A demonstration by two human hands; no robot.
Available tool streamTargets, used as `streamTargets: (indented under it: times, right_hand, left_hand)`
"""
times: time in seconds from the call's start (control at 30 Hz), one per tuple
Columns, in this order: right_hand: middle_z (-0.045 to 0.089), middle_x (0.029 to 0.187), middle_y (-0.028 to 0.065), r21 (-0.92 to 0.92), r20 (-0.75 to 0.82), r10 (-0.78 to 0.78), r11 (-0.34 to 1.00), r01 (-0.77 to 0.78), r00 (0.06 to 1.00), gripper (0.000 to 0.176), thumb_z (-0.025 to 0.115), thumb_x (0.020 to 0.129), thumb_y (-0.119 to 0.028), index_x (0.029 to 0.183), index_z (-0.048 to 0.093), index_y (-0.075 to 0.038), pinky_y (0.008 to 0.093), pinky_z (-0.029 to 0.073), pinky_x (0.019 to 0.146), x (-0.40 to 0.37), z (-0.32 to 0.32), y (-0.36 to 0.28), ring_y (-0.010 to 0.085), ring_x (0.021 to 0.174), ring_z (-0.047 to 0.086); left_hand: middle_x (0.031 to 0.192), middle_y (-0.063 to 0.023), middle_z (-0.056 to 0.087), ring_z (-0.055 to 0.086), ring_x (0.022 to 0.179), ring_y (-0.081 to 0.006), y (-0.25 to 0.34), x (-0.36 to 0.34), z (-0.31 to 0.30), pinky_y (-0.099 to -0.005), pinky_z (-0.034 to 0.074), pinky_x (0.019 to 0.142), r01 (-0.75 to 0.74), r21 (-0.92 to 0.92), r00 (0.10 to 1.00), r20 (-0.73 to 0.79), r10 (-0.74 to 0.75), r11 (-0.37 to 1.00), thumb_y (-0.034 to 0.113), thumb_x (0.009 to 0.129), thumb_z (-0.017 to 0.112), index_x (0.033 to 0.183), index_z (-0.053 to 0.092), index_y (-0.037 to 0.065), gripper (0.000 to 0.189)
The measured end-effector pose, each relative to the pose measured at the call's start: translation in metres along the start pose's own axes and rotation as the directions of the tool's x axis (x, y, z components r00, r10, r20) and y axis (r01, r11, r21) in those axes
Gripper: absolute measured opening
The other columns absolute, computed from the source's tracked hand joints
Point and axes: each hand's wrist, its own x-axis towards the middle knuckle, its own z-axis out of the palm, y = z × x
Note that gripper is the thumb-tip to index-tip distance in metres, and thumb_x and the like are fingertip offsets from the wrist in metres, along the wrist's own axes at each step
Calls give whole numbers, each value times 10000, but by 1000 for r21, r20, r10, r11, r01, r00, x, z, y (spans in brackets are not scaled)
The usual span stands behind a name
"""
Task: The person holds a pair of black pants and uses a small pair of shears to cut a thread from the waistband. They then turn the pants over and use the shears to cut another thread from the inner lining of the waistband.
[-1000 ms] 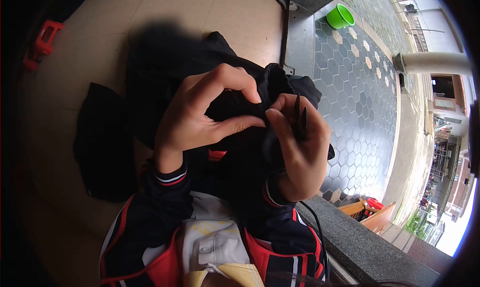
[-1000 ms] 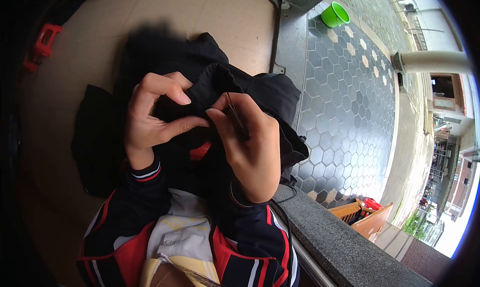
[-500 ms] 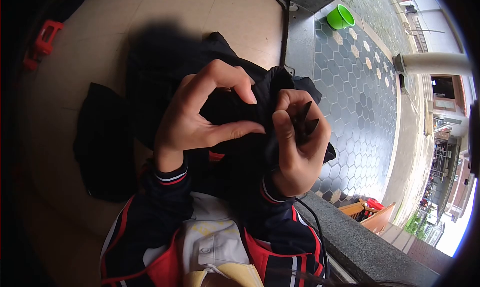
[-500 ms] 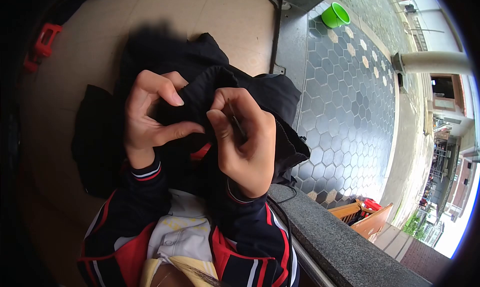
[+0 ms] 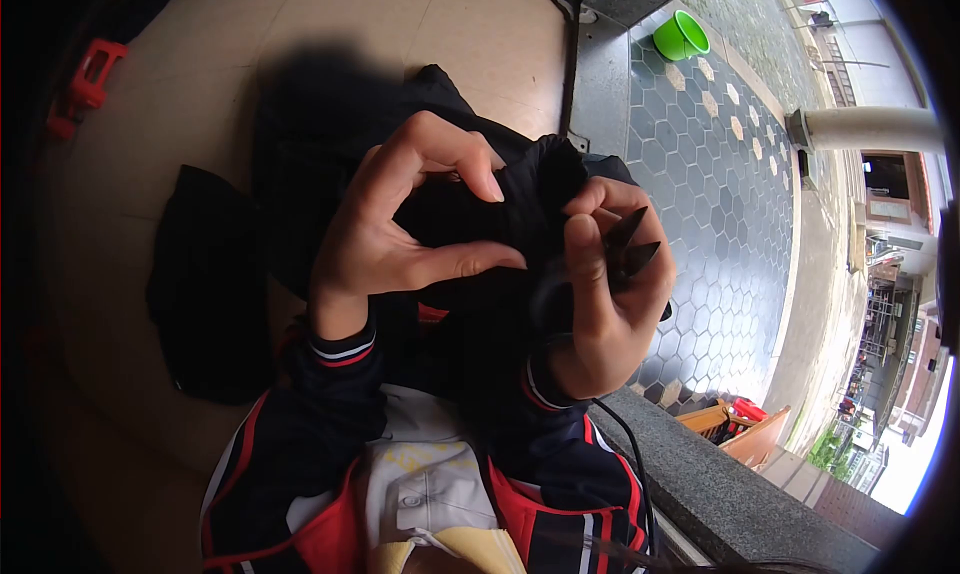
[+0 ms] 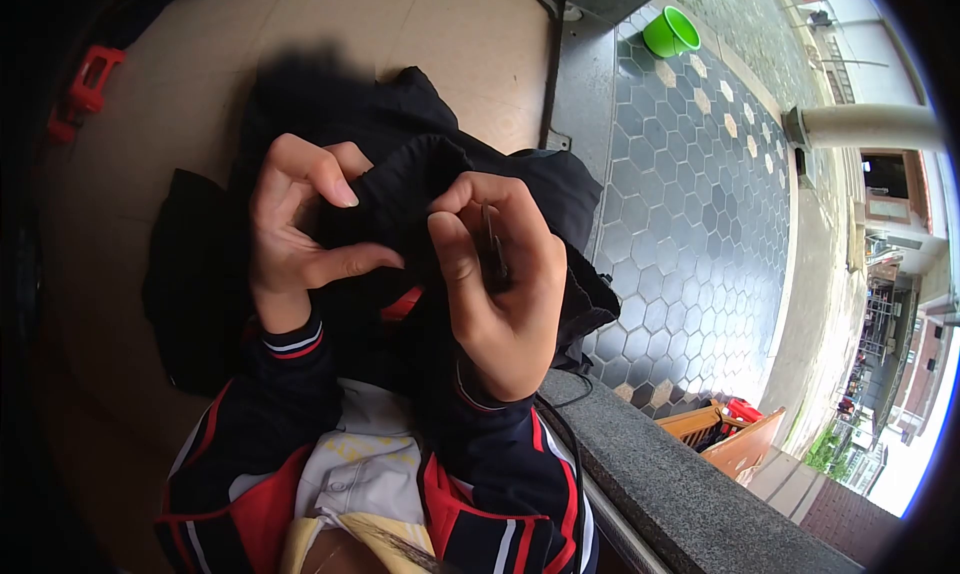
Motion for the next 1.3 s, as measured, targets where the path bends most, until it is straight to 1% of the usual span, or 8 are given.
streamTargets:
  times: [0.07, 0.1, 0.2, 0.27, 0.33, 0.43, 0.9, 1.3]
  right_hand:
    - [413, 555, -49, -145, 56, 44, 989, -36, 997, 261, 644, 773, -21, 1008, 546, 33, 167, 239, 470, 0, -7, -4, 11, 512, 332]
    - [434, 539, -54, -97, 20, 75, 993, -73, 997, 381, 719, 718, -54, 1059, 569, 30, 172, 219, 451, -2, -5, -3, 6, 498, 321]
    - [483, 558, -38, -247, 110, 106, 966, -76, 988, 366, 757, 665, -56, 995, 614, 14, 179, 221, 441, -4, -9, -4, 3, 502, 338]
    - [522, 575, -10, -243, 41, 135, 962, -121, 990, 270, 760, 638, -38, 883, 654, -2, 190, 242, 442, -5, -4, -3, 23, 490, 363]
    - [537, 573, 17, -328, -29, -95, 941, 80, 995, 208, 741, 639, -15, 831, 661, -4, 204, 280, 451, -3, -2, 5, 58, 482, 396]
    - [556, 591, 38, -391, -36, -47, 920, 30, 998, 124, 709, 658, 13, 766, 648, 6, 219, 313, 464, -2, -2, -6, 87, 486, 423]
    - [490, 614, 4, -104, -34, 6, 995, -10, 999, 48, 595, 745, 68, 748, 557, 39, 189, 298, 494, -2, -2, -2, 50, 533, 406]
    - [507, 675, -17, -66, -82, 28, 997, -33, 996, 27, 571, 804, 26, 802, 544, 29, 159, 279, 505, -5, -7, -5, 16, 552, 390]
  left_hand:
    - [853, -59, 553, 575, 792, -149, 0, -1, 0, -258, 485, 730, 11, -6, 1000, -20, -12, 1000, 123, 585, 833, 913, 500, 22, 478]
    - [853, -59, 553, 575, 792, -149, -1, -2, 0, -258, 485, 730, 12, -6, 1000, -20, -12, 1000, 123, 585, 833, 913, 500, 22, 478]
    - [849, -62, 557, 578, 791, -148, -2, -2, 0, -259, 486, 721, 49, -53, 999, -11, -50, 997, 113, 586, 830, 912, 501, 25, 471]
    - [837, -64, 567, 582, 773, -147, -1, 1, 0, -257, 487, 702, 0, 22, 1000, -6, 1, 1000, 101, 588, 825, 913, 502, 30, 463]
    - [831, -64, 573, 584, 763, -147, -2, -1, 1, -255, 486, 692, 29, 16, 1000, -5, -29, 999, 98, 588, 823, 913, 502, 32, 461]
    - [823, -63, 579, 586, 746, -146, -2, -1, 3, -251, 484, 678, 44, 16, 999, -1, -44, 999, 95, 588, 821, 913, 503, 33, 459]
    - [860, -62, 549, 569, 796, -144, -2, 0, 2, -255, 481, 724, 14, 31, 1000, -10, -13, 999, 114, 590, 827, 922, 498, 29, 475]
    - [875, -31, 550, 556, 856, -125, -1, 2, -5, -250, 421, 800, 207, -45, 978, 8, -207, 977, 122, 579, 826, 944, 527, 32, 480]
